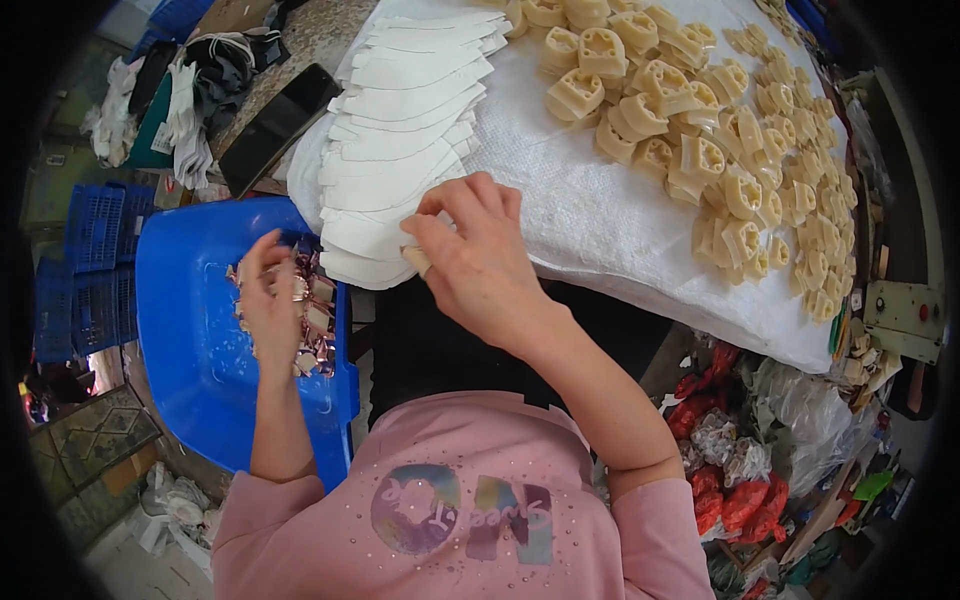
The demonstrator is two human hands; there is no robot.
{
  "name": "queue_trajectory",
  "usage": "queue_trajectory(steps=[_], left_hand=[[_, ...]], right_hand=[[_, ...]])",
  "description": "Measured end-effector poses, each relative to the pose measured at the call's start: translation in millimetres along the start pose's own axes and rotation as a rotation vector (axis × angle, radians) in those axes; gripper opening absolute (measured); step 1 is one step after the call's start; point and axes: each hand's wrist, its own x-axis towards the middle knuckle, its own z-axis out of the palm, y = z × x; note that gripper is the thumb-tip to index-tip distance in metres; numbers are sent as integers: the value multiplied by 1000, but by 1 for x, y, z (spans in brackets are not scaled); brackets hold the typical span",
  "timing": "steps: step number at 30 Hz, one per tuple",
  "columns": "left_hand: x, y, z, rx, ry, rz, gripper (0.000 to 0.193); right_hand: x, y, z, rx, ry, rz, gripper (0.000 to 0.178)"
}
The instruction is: Attaching white lining pieces to beige shoe components at a workshop table.
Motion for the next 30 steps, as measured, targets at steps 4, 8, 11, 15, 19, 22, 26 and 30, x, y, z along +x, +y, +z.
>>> queue_trajectory(steps=[4,8,11,15,19,22,26,30], left_hand=[[8,23,22,-643,-225,-110,33],[17,24,29,-810,-325,-154,31],[22,19,28,-877,-347,-266,29],[20,25,30,-871,-276,-251,28],[20,20,31,-818,-303,-188,27],[23,19,30,-862,-290,-224,29],[20,21,29,-865,-259,-224,30],[18,25,34,-883,-253,-219,29]], right_hand=[[11,-15,18,-21,-38,-77,22],[24,-26,37,-137,12,-123,15],[26,-20,55,-262,15,-135,19],[25,-24,51,-334,-27,-119,15],[28,-25,50,-283,6,-94,15],[32,-26,51,-234,15,-91,17],[41,-29,51,-244,-70,-110,12],[47,-27,57,-277,-39,-104,12]])
